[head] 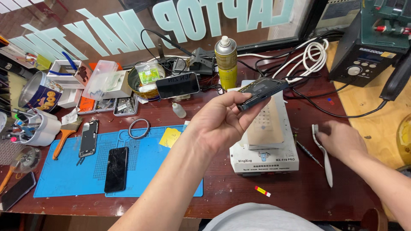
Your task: The person cleans the interior of a disassembled smartphone using a toothbrush, then reassembles the device by aligning and snapping the screen assembly back onto the chassis.
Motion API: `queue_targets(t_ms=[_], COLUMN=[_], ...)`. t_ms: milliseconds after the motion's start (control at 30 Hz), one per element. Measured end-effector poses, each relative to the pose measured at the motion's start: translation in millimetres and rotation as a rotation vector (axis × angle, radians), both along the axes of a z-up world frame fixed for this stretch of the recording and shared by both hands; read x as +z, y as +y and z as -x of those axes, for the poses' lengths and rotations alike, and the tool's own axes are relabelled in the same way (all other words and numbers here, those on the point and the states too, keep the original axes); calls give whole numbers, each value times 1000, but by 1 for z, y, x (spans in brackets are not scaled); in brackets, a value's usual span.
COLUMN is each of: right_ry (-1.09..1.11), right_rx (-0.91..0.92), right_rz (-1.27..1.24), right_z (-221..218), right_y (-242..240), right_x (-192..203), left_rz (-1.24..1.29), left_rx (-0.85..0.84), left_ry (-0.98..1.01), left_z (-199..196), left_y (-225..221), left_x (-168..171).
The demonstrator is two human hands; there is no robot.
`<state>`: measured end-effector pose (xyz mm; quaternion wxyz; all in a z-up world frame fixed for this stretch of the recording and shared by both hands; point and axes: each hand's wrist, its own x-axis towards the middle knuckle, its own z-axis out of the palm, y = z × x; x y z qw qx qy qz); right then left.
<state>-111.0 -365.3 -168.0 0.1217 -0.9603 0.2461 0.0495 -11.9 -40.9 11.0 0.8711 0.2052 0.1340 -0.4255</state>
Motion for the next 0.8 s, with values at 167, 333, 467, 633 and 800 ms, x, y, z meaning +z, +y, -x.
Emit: queue_targets(t_ms=[167,333,467,633,800], right_ry=[-494,-522,-488,-503,-522], right_rx=[17,156,108,116,120], right_rz=[-1029,-1555,-1459,-1427,-1376], right_z=[-28,-20,-16,-14,-19], right_y=[58,115,135,145,161], right_x=[114,203,220,215,215], left_rz=[60,-6,-16,31,12], left_rx=[71,150,178,196,214], left_ry=[263,236,236,307,323], left_z=[9,19,24,26,22], left_y=[-8,-4,-3,6,18], left_x=[10,16,17,15,14])
